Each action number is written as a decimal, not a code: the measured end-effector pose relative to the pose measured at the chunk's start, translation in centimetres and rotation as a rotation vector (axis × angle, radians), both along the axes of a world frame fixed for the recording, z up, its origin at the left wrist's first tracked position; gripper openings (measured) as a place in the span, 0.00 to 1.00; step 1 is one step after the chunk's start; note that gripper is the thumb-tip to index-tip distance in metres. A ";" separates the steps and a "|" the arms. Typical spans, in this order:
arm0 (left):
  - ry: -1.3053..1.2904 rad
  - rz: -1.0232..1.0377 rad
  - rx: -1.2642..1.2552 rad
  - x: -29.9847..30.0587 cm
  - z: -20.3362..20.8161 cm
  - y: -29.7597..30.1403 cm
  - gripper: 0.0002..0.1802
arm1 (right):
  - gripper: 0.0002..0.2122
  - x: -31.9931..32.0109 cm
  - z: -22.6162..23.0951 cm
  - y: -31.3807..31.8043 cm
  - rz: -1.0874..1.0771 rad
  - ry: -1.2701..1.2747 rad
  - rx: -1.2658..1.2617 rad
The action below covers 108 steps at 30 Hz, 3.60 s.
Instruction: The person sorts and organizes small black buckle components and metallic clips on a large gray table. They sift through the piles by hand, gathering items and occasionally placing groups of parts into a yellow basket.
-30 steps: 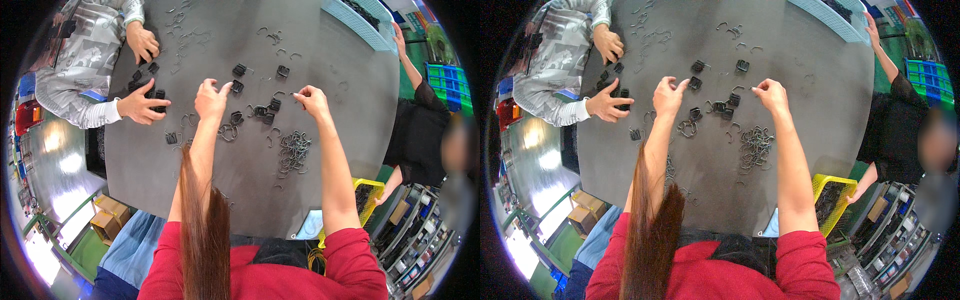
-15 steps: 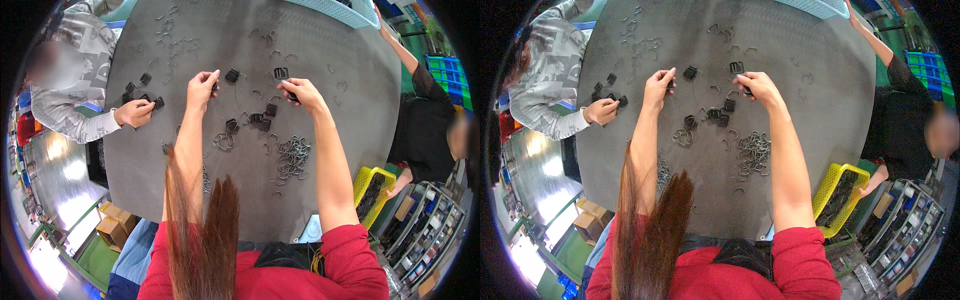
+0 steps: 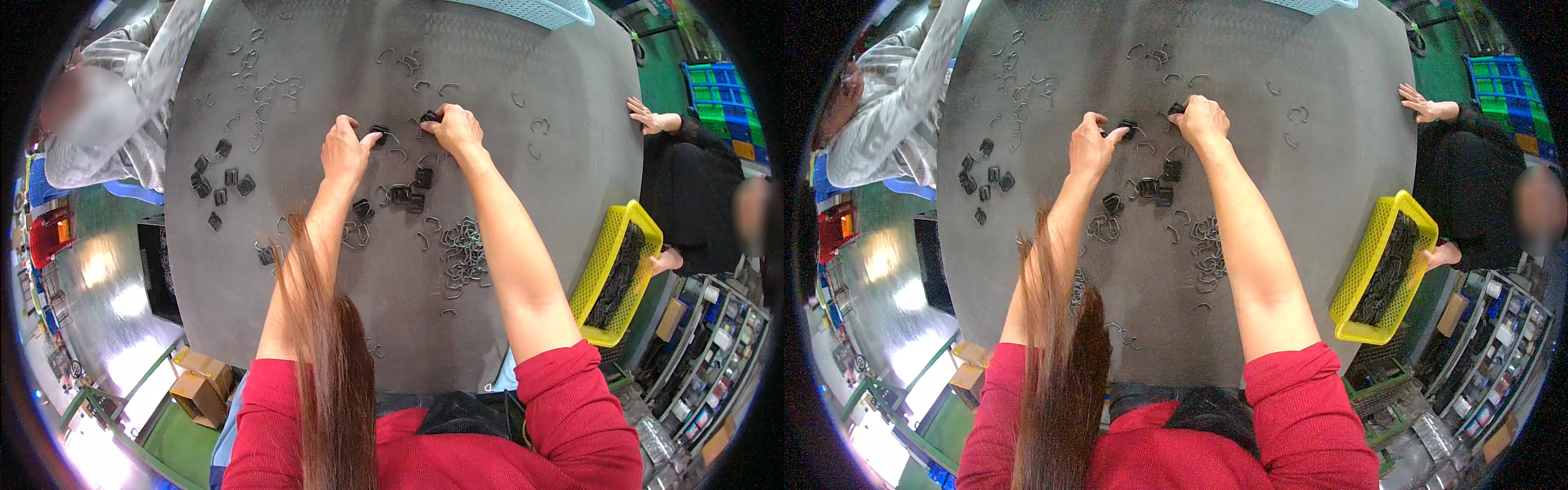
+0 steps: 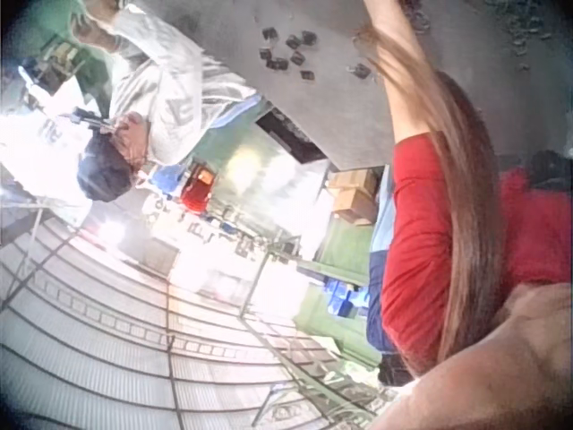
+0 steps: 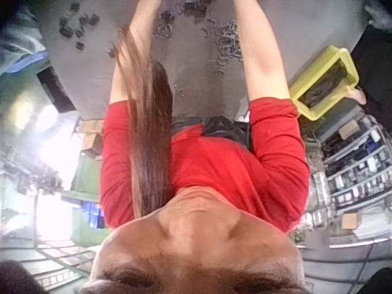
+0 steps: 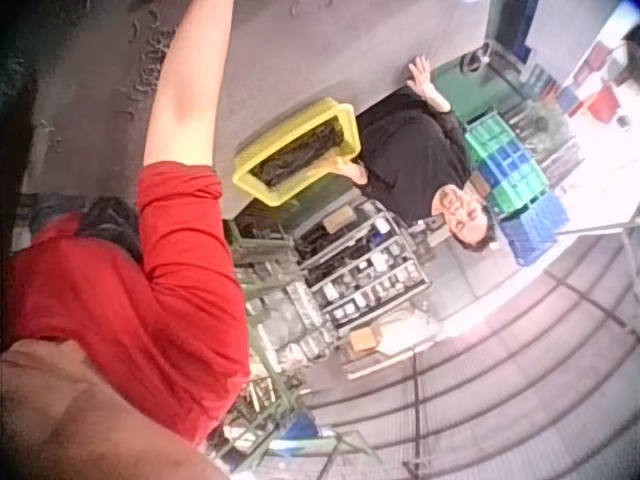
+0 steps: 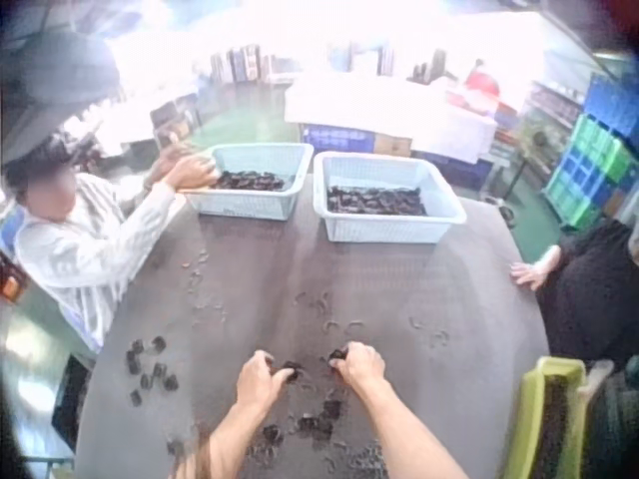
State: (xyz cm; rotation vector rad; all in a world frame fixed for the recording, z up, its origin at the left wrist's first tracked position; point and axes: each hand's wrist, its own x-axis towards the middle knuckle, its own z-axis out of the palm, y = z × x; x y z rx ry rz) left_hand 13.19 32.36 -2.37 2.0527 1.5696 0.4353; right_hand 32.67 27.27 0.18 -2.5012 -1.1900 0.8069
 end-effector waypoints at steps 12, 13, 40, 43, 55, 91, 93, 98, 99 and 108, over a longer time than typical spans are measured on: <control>-0.168 -0.048 -0.622 -2.1 1.2 0.2 0.18 | 0.13 -0.9 2.0 -7.6 0.020 0.543 0.002; -0.186 -0.063 -0.554 -2.8 1.4 -0.1 0.18 | 0.17 -2.1 0.8 -7.8 0.078 0.278 0.066; -0.618 -0.095 -1.130 -11.6 7.3 -6.0 0.11 | 0.11 -3.8 3.5 -12.6 -0.009 0.840 -0.109; -1.096 -0.022 -1.188 -13.7 8.1 -8.1 0.11 | 0.10 -3.5 4.9 -13.8 -0.142 1.280 -0.004; 0.083 0.729 -0.125 -20.8 4.0 -13.3 0.26 | 0.12 -12.7 3.1 -4.1 0.726 -0.125 -0.066; -0.510 0.161 0.146 7.7 9.8 -21.1 0.27 | 0.12 9.5 14.3 -28.2 -0.115 -0.362 0.976; -0.353 0.237 0.273 -1.6 6.2 -22.9 0.25 | 0.13 2.5 9.5 -30.5 0.207 -0.329 0.924; 0.094 0.565 0.344 -22.6 -1.9 -28.8 0.26 | 0.22 -5.9 -3.8 -30.6 -0.168 -0.437 0.455; 0.142 0.602 0.329 -25.2 -2.4 -28.5 0.26 | 0.26 -6.8 -5.8 -29.0 -0.185 -0.439 0.399; 0.388 0.667 0.160 -30.3 -8.0 -21.8 0.28 | 0.24 -14.5 -7.3 -16.6 0.071 -0.259 0.652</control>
